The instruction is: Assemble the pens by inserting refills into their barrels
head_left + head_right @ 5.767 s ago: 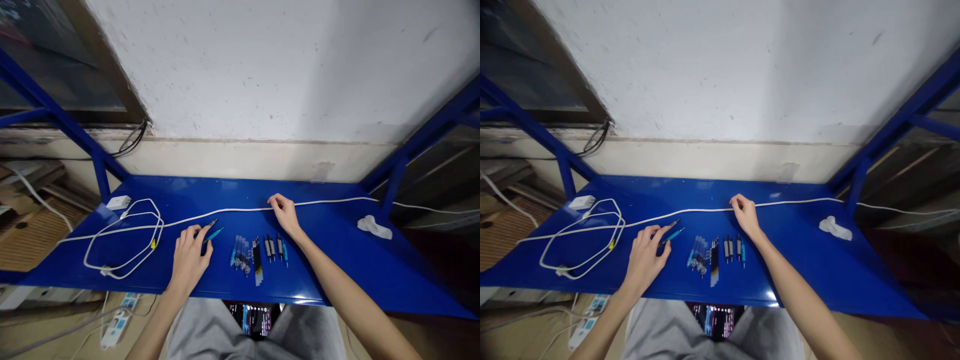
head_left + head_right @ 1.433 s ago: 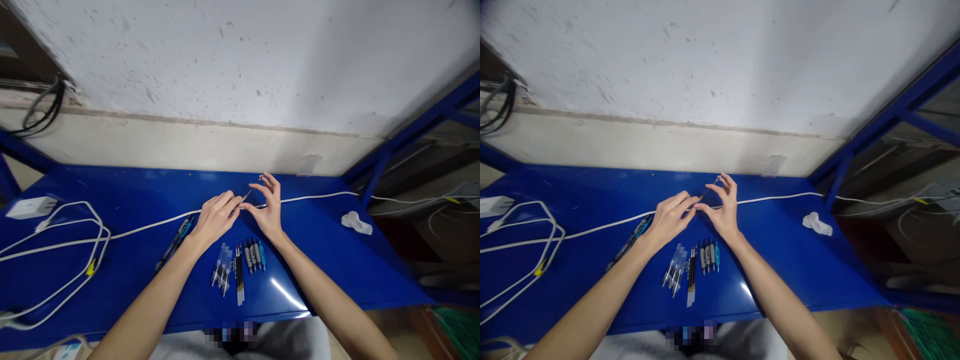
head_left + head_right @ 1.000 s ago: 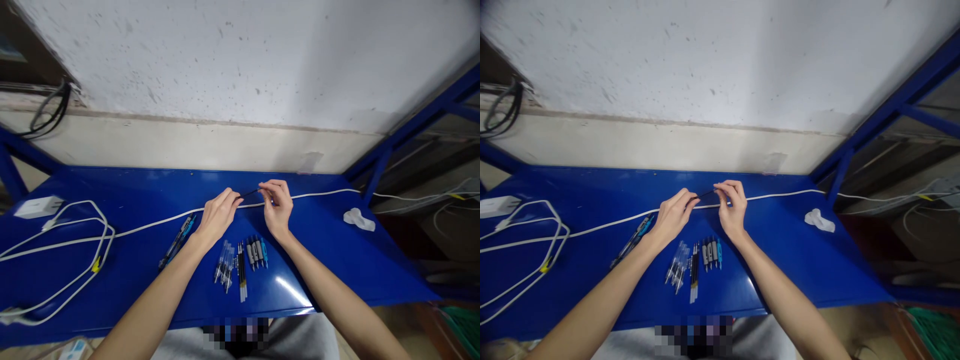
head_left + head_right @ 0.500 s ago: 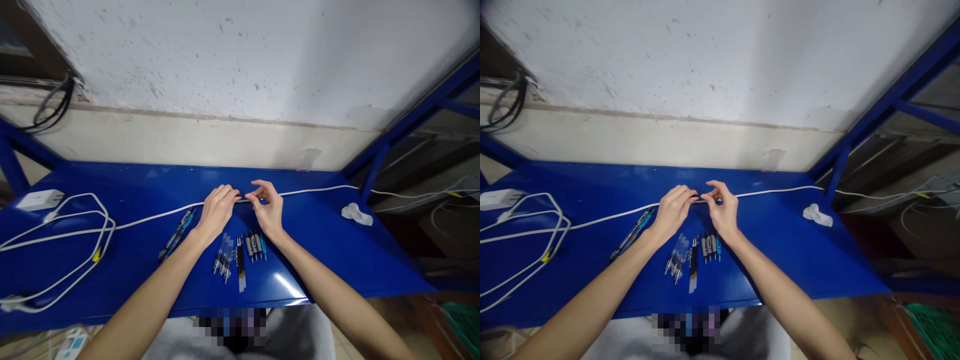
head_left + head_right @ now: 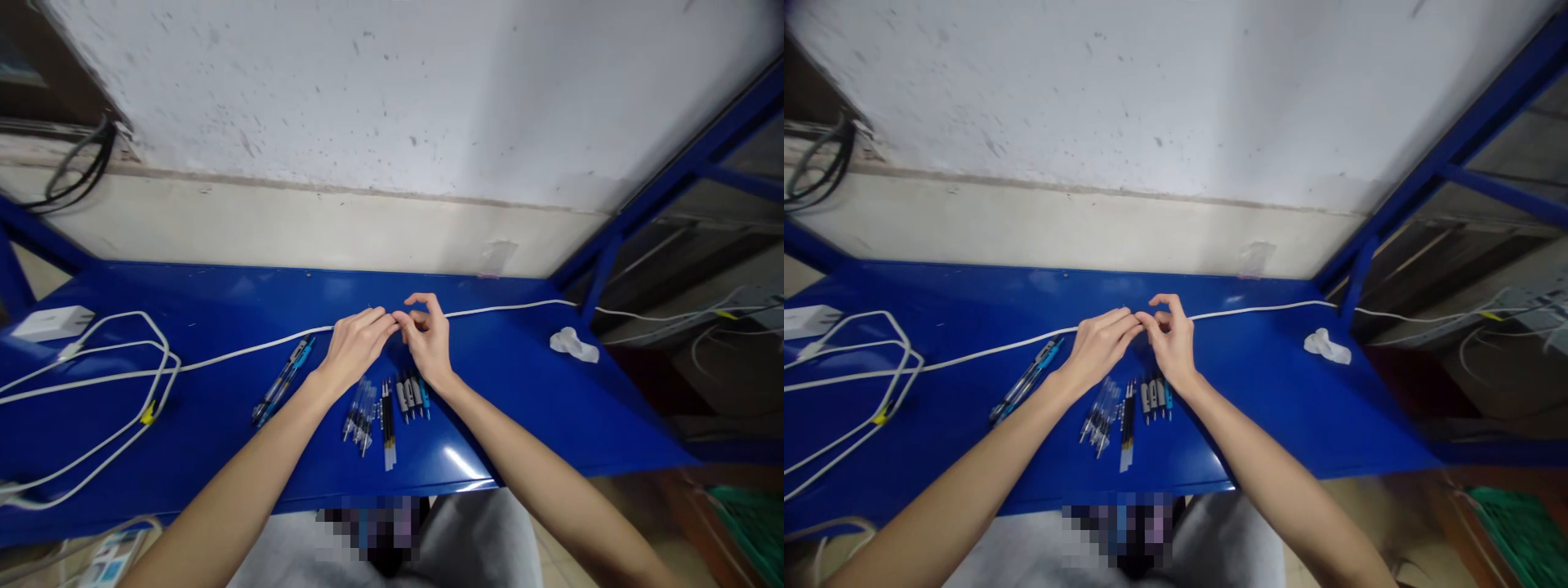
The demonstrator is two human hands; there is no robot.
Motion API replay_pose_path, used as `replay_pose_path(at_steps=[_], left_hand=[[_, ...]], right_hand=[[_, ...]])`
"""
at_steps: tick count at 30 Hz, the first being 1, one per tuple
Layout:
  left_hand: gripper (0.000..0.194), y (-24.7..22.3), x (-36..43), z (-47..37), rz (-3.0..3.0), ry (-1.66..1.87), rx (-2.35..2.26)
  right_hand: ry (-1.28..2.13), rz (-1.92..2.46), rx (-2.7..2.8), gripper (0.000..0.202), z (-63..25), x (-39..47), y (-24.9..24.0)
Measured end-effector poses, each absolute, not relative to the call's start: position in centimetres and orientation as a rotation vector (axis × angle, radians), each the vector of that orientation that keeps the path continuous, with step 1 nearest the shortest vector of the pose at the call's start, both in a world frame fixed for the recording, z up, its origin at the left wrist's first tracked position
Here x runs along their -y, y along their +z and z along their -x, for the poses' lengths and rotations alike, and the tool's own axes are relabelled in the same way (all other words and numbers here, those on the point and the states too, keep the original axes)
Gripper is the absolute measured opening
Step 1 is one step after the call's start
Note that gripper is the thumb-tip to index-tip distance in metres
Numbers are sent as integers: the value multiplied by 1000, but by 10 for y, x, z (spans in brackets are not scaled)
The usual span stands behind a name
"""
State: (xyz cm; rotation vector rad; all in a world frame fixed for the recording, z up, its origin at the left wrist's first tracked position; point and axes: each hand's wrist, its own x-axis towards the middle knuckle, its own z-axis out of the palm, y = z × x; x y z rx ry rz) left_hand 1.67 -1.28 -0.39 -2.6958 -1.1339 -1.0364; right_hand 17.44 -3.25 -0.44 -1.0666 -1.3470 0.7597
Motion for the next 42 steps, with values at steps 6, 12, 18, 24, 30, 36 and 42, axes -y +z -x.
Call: replay_pose_path(at_steps=[6, 12, 18, 24, 30, 36, 42], left_hand=[[33, -7, 12, -15, 2646, -1057, 1176], [28, -3, 10, -11, 2534, -1104, 1276], [29, -3, 12, -11, 2525, -1102, 1299], [29, -5, 13, -13, 2570, -1082, 1328], [29, -8, 12, -12, 2594, -1092, 1287], [30, -8, 12, -11, 2637, -1094, 1299], [30, -7, 12, -11, 2676, -1086, 1298]], right_hand=[[815, 1021, 1355, 28, -175, 32, -5], [709, 1058, 1316, 26, -182, 33, 3], [657, 1081, 1260, 24, -187, 31, 4], [676, 1083, 1305, 22, -184, 34, 4], [699, 1098, 1360, 18, -180, 42, 7], [721, 1132, 1381, 20, -181, 38, 2], [657, 1217, 1420, 21, -182, 38, 2]])
